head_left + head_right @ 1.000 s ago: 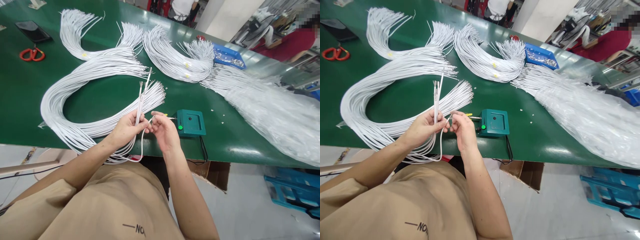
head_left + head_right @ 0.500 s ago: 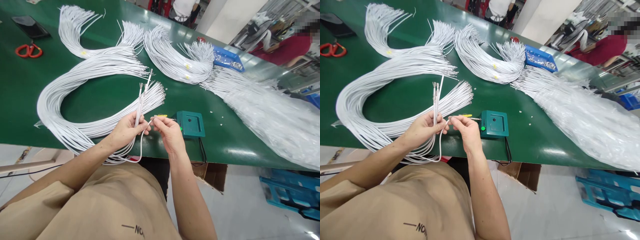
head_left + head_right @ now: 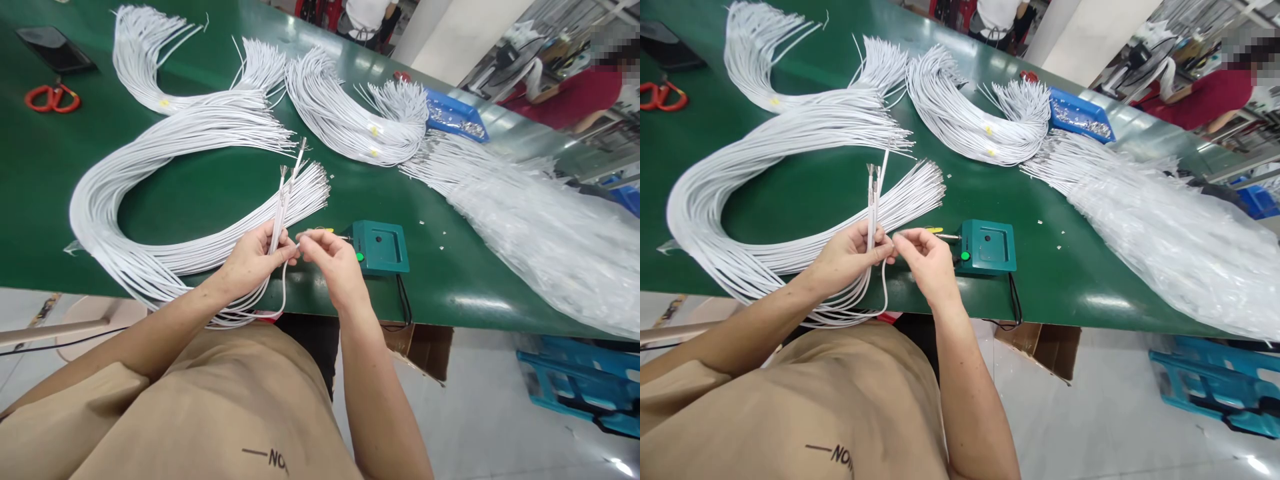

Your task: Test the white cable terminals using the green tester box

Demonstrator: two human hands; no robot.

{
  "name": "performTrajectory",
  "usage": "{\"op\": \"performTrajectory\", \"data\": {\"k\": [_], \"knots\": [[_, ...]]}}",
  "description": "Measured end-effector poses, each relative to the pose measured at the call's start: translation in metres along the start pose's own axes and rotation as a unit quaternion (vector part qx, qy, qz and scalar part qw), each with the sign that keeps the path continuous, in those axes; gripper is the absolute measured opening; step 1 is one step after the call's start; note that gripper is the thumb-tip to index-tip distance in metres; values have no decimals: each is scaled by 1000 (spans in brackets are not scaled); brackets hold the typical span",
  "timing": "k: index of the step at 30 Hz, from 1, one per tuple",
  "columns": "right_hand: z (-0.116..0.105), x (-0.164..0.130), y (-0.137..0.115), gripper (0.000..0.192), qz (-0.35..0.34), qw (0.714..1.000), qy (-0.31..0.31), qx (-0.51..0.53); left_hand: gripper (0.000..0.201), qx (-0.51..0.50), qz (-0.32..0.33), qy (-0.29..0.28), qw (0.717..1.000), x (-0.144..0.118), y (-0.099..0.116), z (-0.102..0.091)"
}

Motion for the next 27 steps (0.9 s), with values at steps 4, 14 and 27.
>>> {"op": "performTrajectory", "data": {"k": [4, 14, 27], "knots": [[-3, -3, 6, 18, -51, 994, 25, -88, 26, -62, -75, -22, 995, 1, -8, 3], [4, 0, 8, 27, -285, 796, 43, -532, 35, -175, -203, -114, 957, 24, -19, 15], [-36, 40, -6, 16, -237, 704, -114, -660, 41, -49, -141, -29, 988, 50, -28, 9]]}}
Point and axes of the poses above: each hand's wrist, its own x-axis towards the middle knuckle, its own z-axis out of the palm, y = z × x, the point moved 7 cm from there along x, towards the middle knuckle, and after that the axes turned 9 degrees about -z, right-handed, at the moved point
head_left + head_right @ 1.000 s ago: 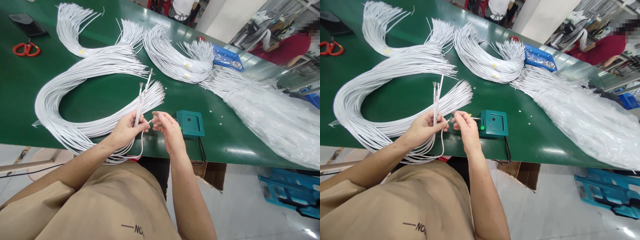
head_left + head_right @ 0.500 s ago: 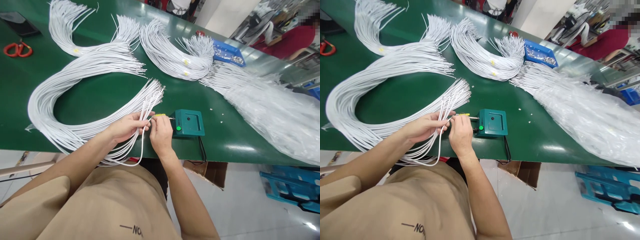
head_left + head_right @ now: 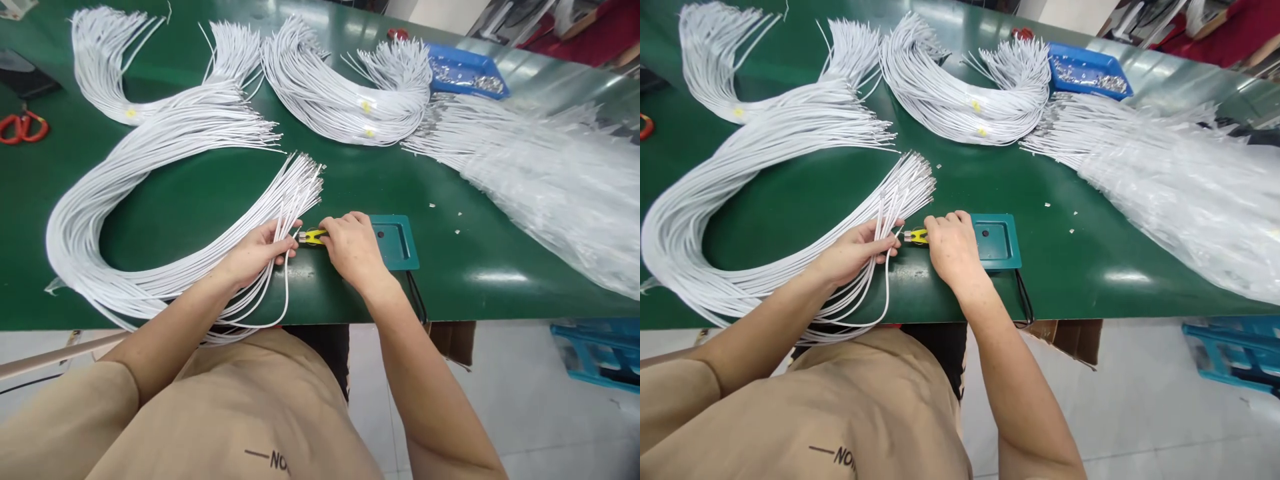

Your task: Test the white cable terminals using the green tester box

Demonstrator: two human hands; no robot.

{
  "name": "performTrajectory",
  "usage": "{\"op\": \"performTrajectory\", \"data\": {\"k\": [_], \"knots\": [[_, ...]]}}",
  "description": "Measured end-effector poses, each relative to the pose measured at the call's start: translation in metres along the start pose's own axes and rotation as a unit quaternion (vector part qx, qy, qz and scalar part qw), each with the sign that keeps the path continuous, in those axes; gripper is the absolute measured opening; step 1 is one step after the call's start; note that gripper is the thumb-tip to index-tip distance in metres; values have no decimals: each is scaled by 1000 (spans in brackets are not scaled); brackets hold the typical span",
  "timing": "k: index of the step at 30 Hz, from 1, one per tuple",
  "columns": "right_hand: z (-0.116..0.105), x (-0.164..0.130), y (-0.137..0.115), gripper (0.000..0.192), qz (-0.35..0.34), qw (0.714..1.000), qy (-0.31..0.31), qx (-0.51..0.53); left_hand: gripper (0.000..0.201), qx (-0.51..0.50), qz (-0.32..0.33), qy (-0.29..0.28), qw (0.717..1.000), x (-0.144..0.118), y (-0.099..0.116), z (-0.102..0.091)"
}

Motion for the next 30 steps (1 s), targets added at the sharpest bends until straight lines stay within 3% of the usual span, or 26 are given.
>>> {"op": "performTrajectory", "data": {"k": [14, 22, 30], "knots": [[8, -1, 2, 23, -50, 998, -27, -7, 41, 159, 44, 64, 984, 10, -3, 0], [11, 0, 7, 26, -44, 999, -32, 8, 40, 176, 33, 64, 982, 14, -8, -2], [-19, -7, -19, 25, 2, 993, 94, 76, 39, 157, 30, 49, 986, 13, -9, -5]]}}
Point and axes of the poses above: each hand's wrist, its own x-axis towards the middle knuckle, its own z-axis out of the palm, y = z × x, the point moved 7 cm from there along x, towards the middle knuckle, and after that the axes turned 9 degrees about -z, right-handed, at the moved point
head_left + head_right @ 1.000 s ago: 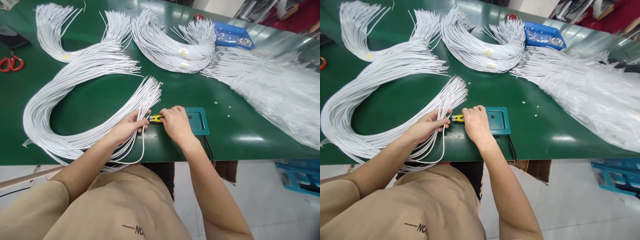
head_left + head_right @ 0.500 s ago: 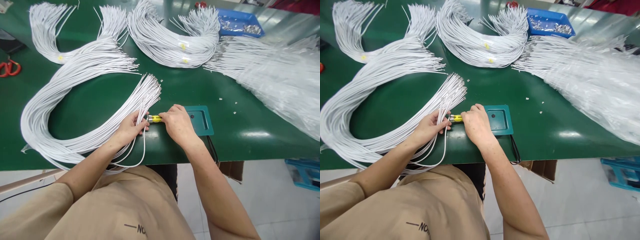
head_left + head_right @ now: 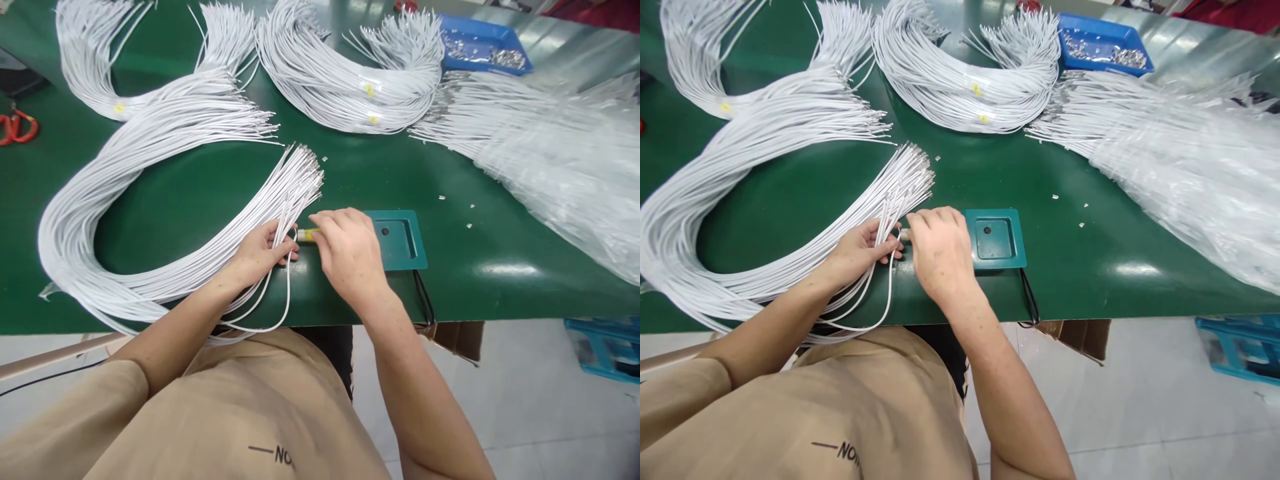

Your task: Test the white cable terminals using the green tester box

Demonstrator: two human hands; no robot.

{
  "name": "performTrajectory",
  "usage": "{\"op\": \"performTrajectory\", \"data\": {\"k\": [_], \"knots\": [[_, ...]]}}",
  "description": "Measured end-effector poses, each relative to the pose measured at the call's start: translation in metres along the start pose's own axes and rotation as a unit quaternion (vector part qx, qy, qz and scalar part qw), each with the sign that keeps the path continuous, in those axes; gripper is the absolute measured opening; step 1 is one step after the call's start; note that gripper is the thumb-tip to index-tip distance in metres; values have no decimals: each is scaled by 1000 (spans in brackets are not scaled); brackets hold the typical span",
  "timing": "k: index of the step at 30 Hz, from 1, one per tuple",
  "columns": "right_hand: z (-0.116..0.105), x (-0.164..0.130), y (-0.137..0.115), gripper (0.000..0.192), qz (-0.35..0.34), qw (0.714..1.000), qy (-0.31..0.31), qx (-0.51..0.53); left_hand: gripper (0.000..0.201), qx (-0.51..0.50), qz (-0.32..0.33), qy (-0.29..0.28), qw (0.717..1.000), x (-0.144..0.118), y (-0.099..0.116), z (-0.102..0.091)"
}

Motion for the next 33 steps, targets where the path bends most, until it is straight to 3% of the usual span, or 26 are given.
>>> {"op": "performTrajectory", "data": {"k": [4, 9, 15, 20, 22, 24, 26, 27, 30, 33], "knots": [[11, -13, -39, 24, -36, 999, -7, 32, 41, -13, 24, 13, 1000, -2, 2, -7], [33, -32, -85, 21, -119, 990, -72, 32, 46, -16, 25, 24, 999, -14, 7, -14], [52, -49, -114, 17, -116, 980, -158, 0, 30, -76, 8, -6, 997, -28, 9, -12], [44, -66, -132, 9, -117, 965, -228, 63, 32, -95, -17, 18, 995, -40, 10, -17], [30, -60, -124, 20, -99, 959, -238, 118, 36, -76, -3, 24, 997, -46, 12, -17], [12, -43, -97, 26, -9, 965, -186, 184, 40, -69, 17, 22, 997, -52, 14, -16], [-9, -28, -53, 26, 156, 956, -45, 243, 42, -73, 29, 12, 997, -57, 12, -13], [-16, -23, -37, 21, 200, 941, 26, 271, 42, -75, 32, 5, 997, -59, 11, -12], [-17, -12, -9, 21, 247, 890, 134, 360, 37, -69, 28, -20, 997, -65, 6, -6], [-3, -9, -8, 23, 244, 854, 153, 433, 29, -71, 39, -21, 996, -69, 10, -6]]}}
Point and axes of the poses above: each hand's wrist, its own x-axis towards the middle knuckle, its own z-axis out of the palm, y = z × x, the point moved 7 cm from there along x, towards the middle knuckle, and after that the axes turned 9 degrees about -z, right-handed, at the moved point
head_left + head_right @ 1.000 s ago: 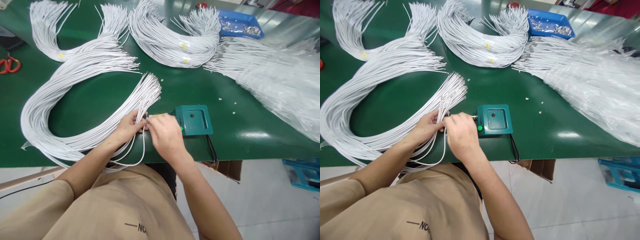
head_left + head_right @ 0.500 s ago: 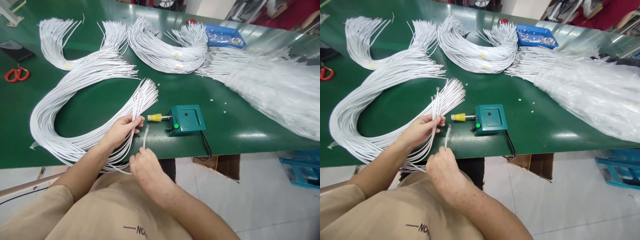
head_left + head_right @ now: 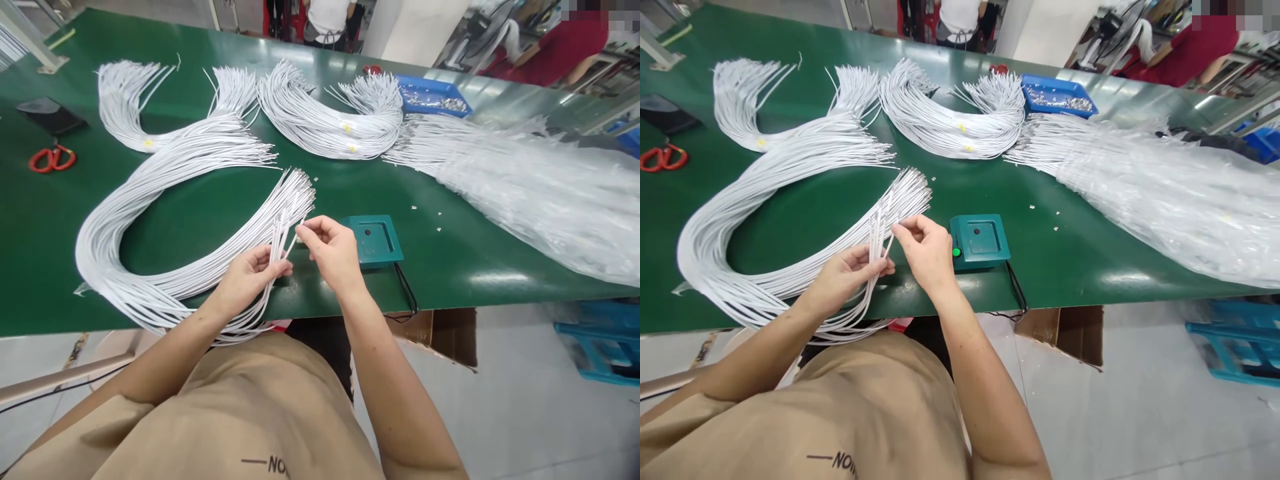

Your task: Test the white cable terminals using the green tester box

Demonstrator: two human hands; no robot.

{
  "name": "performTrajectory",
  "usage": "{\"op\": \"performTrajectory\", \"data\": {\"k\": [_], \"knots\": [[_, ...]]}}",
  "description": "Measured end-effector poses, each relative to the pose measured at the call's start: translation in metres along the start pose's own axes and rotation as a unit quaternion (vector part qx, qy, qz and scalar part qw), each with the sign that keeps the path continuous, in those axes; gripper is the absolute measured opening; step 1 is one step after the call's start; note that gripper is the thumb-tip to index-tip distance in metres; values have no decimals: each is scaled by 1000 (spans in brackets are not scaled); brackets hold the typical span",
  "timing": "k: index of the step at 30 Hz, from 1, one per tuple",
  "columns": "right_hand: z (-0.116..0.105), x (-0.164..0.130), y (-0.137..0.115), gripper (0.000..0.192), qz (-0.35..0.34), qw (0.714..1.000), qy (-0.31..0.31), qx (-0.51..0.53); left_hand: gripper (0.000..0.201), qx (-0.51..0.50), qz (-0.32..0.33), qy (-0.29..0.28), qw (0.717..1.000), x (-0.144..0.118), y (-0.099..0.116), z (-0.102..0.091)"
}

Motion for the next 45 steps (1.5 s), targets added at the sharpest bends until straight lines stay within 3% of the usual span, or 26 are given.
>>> {"op": "performTrajectory", "data": {"k": [7, 15, 18, 21, 24, 26, 30, 35, 45], "knots": [[25, -17, 15, 20, 61, 994, -32, 80, 24, -51, 50, -9, 997, 7, 19, -1], [16, -16, 10, 21, 70, 996, 4, 57, 27, 0, 57, 14, 998, 9, 10, -2], [16, -17, 14, 18, 90, 990, 18, 103, 27, 26, 55, 20, 998, 8, 11, -2], [24, -21, 25, 18, 135, 965, 9, 225, 25, 21, 51, 17, 998, 6, 14, -1], [39, -27, 35, 18, 192, 915, -20, 356, 24, 2, 51, 16, 999, 5, 16, 0], [43, -28, 38, 16, 206, 899, -26, 386, 25, -2, 46, 12, 999, 5, 16, 1], [36, -23, 34, 18, 189, 919, 2, 347, 26, 3, 42, -3, 999, 3, 13, 3], [31, -12, 21, 21, 137, 950, -50, 275, 24, 19, 42, -23, 999, 0, 14, 6], [19, -25, 30, 18, 151, 965, -23, 214, 25, -4, 44, 15, 999, 2, 10, -3]]}}
Point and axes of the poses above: each hand's wrist, its own x-axis towards the middle knuckle, its own z-axis out of the palm, y = z × x, the point moved 7 cm from there along x, towards the middle knuckle, and after that the axes turned 9 degrees about -z, right-handed, at the moved point
